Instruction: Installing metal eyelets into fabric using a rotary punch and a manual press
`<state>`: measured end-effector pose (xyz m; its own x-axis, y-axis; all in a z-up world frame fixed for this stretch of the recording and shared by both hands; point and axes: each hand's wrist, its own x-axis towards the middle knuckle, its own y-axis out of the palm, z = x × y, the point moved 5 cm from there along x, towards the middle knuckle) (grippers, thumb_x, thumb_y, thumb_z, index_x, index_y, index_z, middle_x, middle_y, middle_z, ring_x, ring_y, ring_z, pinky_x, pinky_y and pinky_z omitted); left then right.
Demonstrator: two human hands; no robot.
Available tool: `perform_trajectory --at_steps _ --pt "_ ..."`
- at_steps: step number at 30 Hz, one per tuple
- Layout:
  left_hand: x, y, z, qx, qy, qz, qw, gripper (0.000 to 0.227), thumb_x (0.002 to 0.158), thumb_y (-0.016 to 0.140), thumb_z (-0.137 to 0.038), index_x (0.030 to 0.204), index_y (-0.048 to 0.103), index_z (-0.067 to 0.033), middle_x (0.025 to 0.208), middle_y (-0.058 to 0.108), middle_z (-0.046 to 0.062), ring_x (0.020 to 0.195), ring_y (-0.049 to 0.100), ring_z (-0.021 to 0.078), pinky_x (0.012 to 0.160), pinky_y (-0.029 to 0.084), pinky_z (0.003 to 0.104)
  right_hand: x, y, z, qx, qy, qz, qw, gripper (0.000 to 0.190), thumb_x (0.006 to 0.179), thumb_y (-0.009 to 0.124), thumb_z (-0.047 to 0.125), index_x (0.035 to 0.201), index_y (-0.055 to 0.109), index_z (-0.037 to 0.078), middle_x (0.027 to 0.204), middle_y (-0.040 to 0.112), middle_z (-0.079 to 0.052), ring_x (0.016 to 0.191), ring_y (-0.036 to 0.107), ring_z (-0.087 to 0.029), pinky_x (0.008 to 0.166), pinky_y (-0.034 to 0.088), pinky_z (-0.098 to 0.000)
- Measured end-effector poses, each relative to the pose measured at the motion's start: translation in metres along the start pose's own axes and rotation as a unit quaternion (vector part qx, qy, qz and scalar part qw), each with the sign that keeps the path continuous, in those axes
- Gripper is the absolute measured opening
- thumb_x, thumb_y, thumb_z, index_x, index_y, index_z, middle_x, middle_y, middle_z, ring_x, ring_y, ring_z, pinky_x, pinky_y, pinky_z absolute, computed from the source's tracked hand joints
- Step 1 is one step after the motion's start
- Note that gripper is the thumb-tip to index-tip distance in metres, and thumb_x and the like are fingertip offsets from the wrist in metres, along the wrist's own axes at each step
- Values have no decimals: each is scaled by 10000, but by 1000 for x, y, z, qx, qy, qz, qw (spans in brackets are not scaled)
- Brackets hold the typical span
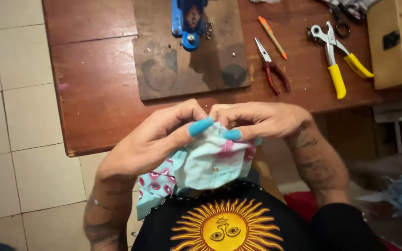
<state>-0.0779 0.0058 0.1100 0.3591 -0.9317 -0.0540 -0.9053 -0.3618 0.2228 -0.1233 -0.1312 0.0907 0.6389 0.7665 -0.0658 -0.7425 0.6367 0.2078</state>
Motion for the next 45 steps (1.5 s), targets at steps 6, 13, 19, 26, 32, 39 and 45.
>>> perform_trajectory --at_steps 6,13,19,26,32,39,45 --pt "-5 12 8 201 -23 64 977 437 842 314 -432 971 550 -88 846 574 -11 721 523 92 599 397 215 -23 6 24 -160 -26 -53 985 83 879 450 195 885 473 115 997 440 -67 907 464 -162 764 444 -275" --pt "-14 14 27 172 -74 -45 981 131 835 522 -234 854 462 -119 762 439 -51 609 356 47 517 316 201 -22 1 -9 -53 42 -216 974 170 847 515 113 972 407 75 849 586 -55 664 539 -84 501 431 -159" --pt "-3 -10 60 207 -113 -137 962 225 737 597 -207 921 507 -116 900 540 -30 813 491 73 696 385 212 -13 -15 -37 -102 -15 -415 904 257 773 639 80 938 442 92 823 564 -30 742 569 -98 663 485 -193" --pt "15 -32 95 40 -132 -125 983 233 852 507 -296 796 559 -75 614 508 14 581 472 97 497 424 218 6 -33 -45 -57 -53 -401 913 393 731 694 24 1027 437 53 807 614 -95 647 533 -96 602 444 -179" --pt "15 -35 83 -67 -48 -177 981 154 841 546 -197 869 502 -52 609 463 -10 515 443 56 419 368 159 10 -41 -66 -100 48 -324 939 154 840 574 208 877 596 60 673 589 -31 632 498 -77 583 461 -230" --pt "14 -32 82 4 -90 -213 973 103 799 584 -146 821 617 -51 536 500 -24 548 427 66 489 384 183 4 -46 -58 -123 16 -403 907 78 822 608 133 833 611 56 664 560 -21 654 493 -72 638 444 -226" --pt "10 -49 89 124 -109 -280 946 113 779 618 -198 783 640 -88 488 504 31 555 435 111 521 417 244 -38 -66 -43 -320 11 -541 778 164 812 586 -7 963 604 55 777 603 -86 685 618 -179 635 515 -281"
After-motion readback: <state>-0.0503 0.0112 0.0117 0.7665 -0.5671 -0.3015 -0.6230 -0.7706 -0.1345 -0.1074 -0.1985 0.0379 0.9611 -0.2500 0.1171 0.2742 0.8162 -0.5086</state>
